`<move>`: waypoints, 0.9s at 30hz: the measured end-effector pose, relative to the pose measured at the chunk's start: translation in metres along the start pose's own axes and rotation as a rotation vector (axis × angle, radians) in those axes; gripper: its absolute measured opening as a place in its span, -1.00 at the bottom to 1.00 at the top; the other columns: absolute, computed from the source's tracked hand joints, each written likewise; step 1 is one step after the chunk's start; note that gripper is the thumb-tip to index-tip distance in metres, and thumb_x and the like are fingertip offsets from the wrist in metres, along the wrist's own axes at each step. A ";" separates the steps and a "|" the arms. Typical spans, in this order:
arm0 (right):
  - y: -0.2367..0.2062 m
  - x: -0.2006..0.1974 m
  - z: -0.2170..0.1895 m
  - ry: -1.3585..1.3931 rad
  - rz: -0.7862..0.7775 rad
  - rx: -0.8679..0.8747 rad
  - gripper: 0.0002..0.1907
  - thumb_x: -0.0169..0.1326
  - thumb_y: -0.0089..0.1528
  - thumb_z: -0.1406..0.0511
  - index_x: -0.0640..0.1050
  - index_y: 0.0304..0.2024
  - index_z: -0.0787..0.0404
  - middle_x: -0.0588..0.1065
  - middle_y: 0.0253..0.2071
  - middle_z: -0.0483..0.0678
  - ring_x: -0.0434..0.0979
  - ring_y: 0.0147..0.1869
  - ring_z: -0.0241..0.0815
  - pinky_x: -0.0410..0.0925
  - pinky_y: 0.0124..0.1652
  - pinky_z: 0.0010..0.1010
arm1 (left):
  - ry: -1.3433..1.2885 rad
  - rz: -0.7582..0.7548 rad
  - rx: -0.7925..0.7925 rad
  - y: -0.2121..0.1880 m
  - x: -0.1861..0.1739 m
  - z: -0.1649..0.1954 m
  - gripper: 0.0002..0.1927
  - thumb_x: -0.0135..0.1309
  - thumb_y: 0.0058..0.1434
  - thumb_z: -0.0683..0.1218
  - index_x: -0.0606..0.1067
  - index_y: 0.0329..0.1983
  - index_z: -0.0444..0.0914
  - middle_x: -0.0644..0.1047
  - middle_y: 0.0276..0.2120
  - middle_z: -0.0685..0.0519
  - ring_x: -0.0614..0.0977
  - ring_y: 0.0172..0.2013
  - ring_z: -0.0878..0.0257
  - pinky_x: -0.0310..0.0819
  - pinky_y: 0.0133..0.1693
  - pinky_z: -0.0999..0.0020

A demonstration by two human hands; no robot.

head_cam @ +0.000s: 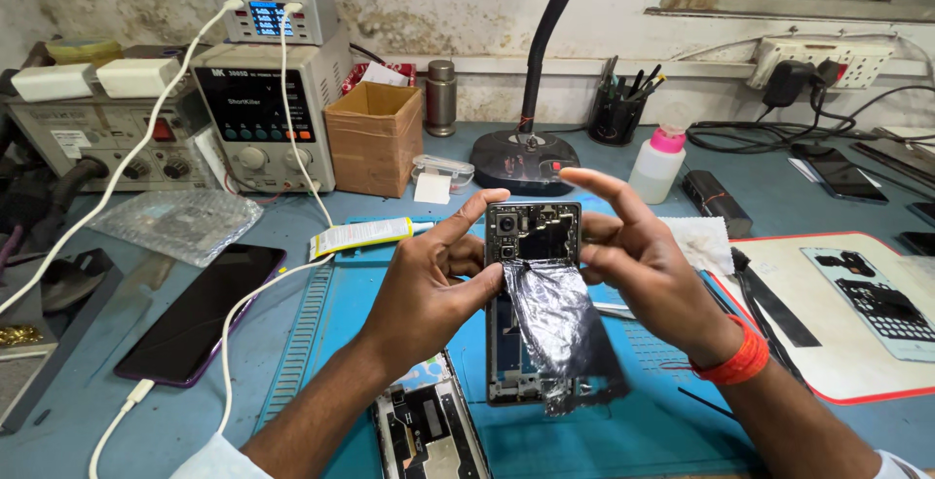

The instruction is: The person repairs a disassembled smartphone on a blue repair mat. They use tweezers to lift and reposition small internal components, press a black flex cable and battery assembly into the phone midframe, and use a screwdriver to drive screws into the frame while handling the phone chassis and its parts.

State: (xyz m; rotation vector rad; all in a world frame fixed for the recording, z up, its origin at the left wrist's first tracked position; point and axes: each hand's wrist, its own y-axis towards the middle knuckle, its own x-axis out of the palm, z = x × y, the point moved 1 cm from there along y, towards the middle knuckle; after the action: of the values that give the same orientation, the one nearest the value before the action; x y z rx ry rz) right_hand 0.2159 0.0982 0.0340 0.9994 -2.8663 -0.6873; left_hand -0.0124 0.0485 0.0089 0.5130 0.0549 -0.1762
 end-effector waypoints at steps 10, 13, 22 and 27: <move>0.000 -0.008 0.019 -0.022 0.047 0.175 -0.69 0.11 0.31 0.29 0.61 0.02 0.39 0.64 -0.21 -0.09 0.60 -0.22 -0.39 0.49 -0.21 -0.47 | -0.032 -0.025 -0.016 0.000 0.005 -0.001 -0.30 0.09 0.26 -0.28 0.22 0.48 -0.26 0.66 -0.28 0.05 0.67 -0.26 0.45 0.64 -0.23 0.47; 0.001 -0.008 0.018 -0.013 0.027 0.166 -0.70 0.11 0.31 0.29 0.61 0.00 0.38 0.63 -0.21 -0.10 0.58 -0.22 -0.40 0.47 -0.22 -0.49 | -0.054 -0.029 0.000 0.000 0.007 -0.003 -0.32 0.08 0.27 -0.29 0.24 0.48 -0.29 0.66 -0.28 0.04 0.65 -0.27 0.44 0.61 -0.24 0.47; 0.001 -0.008 0.019 -0.010 0.043 0.187 -0.73 0.12 0.33 0.27 0.61 -0.02 0.36 0.59 -0.26 -0.16 0.49 -0.27 -0.46 0.37 -0.30 -0.55 | -0.161 -0.039 -0.062 0.003 0.009 -0.004 -0.27 0.06 0.27 -0.29 0.17 0.52 -0.21 0.63 -0.23 0.01 0.66 -0.27 0.40 0.65 -0.29 0.42; 0.000 -0.011 0.025 -0.029 0.042 0.219 -0.71 0.11 0.29 0.25 0.60 -0.04 0.33 0.60 -0.28 -0.20 0.50 -0.28 -0.47 0.40 -0.30 -0.55 | -0.219 -0.046 -0.084 0.002 0.009 -0.004 -0.36 0.00 0.28 -0.30 0.22 0.45 -0.26 0.65 -0.18 -0.03 0.69 -0.25 0.35 0.68 -0.28 0.38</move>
State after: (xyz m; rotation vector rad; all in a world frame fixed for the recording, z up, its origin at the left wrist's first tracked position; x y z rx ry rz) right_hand 0.2209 0.1145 0.0131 0.9539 -3.0286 -0.3946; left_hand -0.0032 0.0510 0.0061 0.4060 -0.1391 -0.2728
